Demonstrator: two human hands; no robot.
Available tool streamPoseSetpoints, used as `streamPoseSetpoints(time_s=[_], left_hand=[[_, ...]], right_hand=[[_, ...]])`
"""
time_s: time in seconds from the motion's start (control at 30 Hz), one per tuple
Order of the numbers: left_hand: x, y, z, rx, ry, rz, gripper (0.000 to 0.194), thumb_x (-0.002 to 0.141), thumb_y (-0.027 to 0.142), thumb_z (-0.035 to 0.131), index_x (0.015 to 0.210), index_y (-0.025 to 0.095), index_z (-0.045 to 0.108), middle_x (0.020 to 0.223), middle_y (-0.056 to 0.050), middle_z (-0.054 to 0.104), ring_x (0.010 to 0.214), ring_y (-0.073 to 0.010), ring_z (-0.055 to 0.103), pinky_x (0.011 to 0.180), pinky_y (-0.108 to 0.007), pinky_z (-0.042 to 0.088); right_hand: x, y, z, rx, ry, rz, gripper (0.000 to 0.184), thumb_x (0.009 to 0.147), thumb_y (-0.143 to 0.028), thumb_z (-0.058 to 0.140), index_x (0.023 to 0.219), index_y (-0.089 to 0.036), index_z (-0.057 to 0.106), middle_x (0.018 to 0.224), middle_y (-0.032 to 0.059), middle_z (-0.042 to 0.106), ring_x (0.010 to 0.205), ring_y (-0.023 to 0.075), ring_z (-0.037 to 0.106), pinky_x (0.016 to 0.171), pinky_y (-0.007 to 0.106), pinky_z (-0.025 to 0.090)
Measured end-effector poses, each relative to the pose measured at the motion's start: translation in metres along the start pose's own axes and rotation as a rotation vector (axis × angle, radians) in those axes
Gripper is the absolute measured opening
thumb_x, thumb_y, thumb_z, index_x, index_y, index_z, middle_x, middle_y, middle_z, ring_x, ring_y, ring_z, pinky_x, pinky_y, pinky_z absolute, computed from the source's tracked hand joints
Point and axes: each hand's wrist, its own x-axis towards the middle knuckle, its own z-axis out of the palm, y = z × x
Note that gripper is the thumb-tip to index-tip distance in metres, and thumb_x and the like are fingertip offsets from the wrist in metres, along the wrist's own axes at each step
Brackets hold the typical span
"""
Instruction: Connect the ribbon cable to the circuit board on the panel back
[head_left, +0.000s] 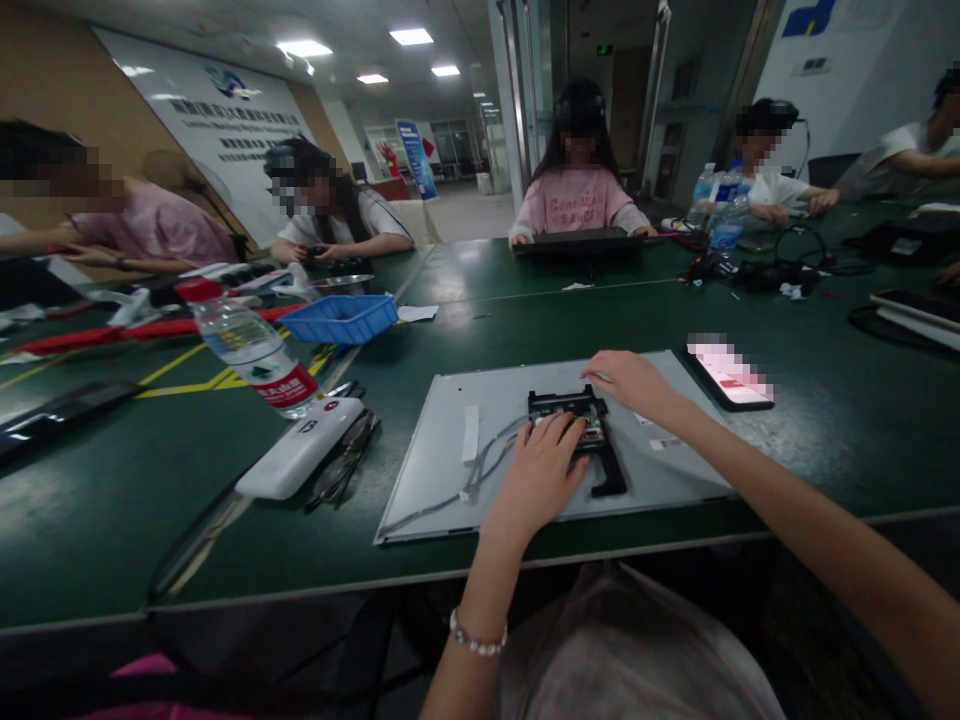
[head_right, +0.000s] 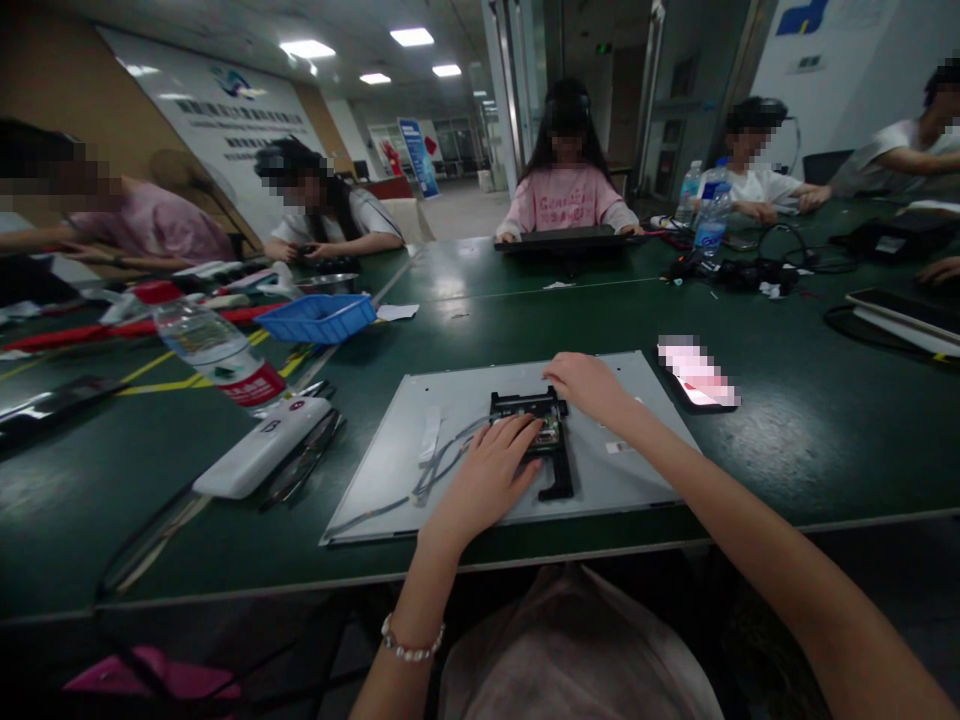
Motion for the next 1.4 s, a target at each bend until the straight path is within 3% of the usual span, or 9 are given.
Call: streamPoseSetpoints(time_s=[0.1,0.27,0.47,0.6,0.77,1.0,1.17,1.4], left_hand=[[0.000,0.000,0.000,-0.005,-0.004,-0.001,0.045,0.093,0.032,0.043,0.138,0.024,0.038,0.142,-0.007,0.044,0.133,-0.0250,0.037,0.109,-0.046,0.029],[0.000,0.001,0.000,-0.011,-0.004,-0.011,0.045,0.094,0.031,0.041,0.138,0.025,0.038,0.143,-0.007,0.044,0.133,-0.0249,0.037,0.110,-0.046,0.028],[0.000,0.000,0.000,-0.010,-0.015,-0.012,0.046,0.094,0.032,0.041,0.139,0.025,0.037,0.144,-0.007,0.042,0.134,-0.0251,0.036,0.110,-0.047,0.028],[0.000,0.000,-0.001,-0.005,-0.021,-0.012,0.046,0.094,0.032,0.042,0.139,0.025,0.036,0.144,-0.007,0.042,0.134,-0.0258,0.035,0.110,-0.048,0.028],[0.000,0.001,-0.002,-0.007,-0.028,-0.012,0.046,0.094,0.031,0.041,0.139,0.025,0.036,0.144,-0.007,0.042,0.134,-0.0255,0.035,0.110,-0.048,0.028],[0.000,0.002,-0.003,-0.008,-0.028,-0.018,0.046,0.094,0.031,0.042,0.139,0.024,0.037,0.144,-0.007,0.042,0.134,-0.0256,0.036,0.110,-0.047,0.028],[0.000,0.002,-0.002,-0.004,-0.025,-0.022,0.046,0.093,0.031,0.043,0.139,0.024,0.038,0.144,-0.007,0.042,0.134,-0.0257,0.036,0.110,-0.047,0.028],[0.000,0.001,-0.001,0.002,-0.009,-0.023,0.045,0.093,0.031,0.043,0.137,0.025,0.039,0.143,-0.007,0.043,0.133,-0.0255,0.037,0.109,-0.047,0.029]], right_hand=[[-0.013,0.021,-0.007,-0.001,0.013,0.027,0.024,0.090,-0.017,0.048,0.103,-0.018,0.069,0.105,0.0088,0.068,0.099,0.0214,0.061,0.088,0.034,0.046],[-0.043,0.043,-0.003,0.045,-0.101,0.053,0.031,0.090,-0.015,0.045,0.112,-0.020,0.066,0.111,0.0090,0.066,0.104,0.0217,0.060,0.091,0.038,0.047],[-0.060,0.038,-0.008,0.116,-0.038,0.094,0.033,0.091,-0.024,0.047,0.120,-0.019,0.061,0.116,0.0101,0.065,0.107,0.0235,0.060,0.093,0.041,0.047],[-0.067,0.031,-0.009,0.137,-0.069,0.086,0.031,0.084,-0.031,0.059,0.112,-0.019,0.066,0.110,0.0098,0.066,0.099,0.0248,0.062,0.088,0.040,0.049],[-0.072,0.033,-0.007,0.158,-0.055,0.115,0.020,0.086,-0.024,0.054,0.100,-0.020,0.068,0.102,0.0080,0.067,0.094,0.0222,0.063,0.084,0.038,0.049],[-0.073,0.045,-0.007,0.103,-0.031,0.148,0.022,0.088,-0.025,0.051,0.101,-0.018,0.067,0.103,0.0083,0.067,0.096,0.0228,0.062,0.087,0.039,0.048],[-0.057,0.045,-0.005,0.033,-0.034,0.021,0.029,0.089,-0.031,0.052,0.111,-0.017,0.065,0.113,0.0101,0.066,0.108,0.0256,0.059,0.094,0.041,0.045],[-0.029,0.043,0.005,-0.115,-0.135,-0.006,0.022,0.091,-0.024,0.049,0.099,-0.019,0.069,0.104,0.0090,0.069,0.095,0.0249,0.064,0.081,0.036,0.048]])
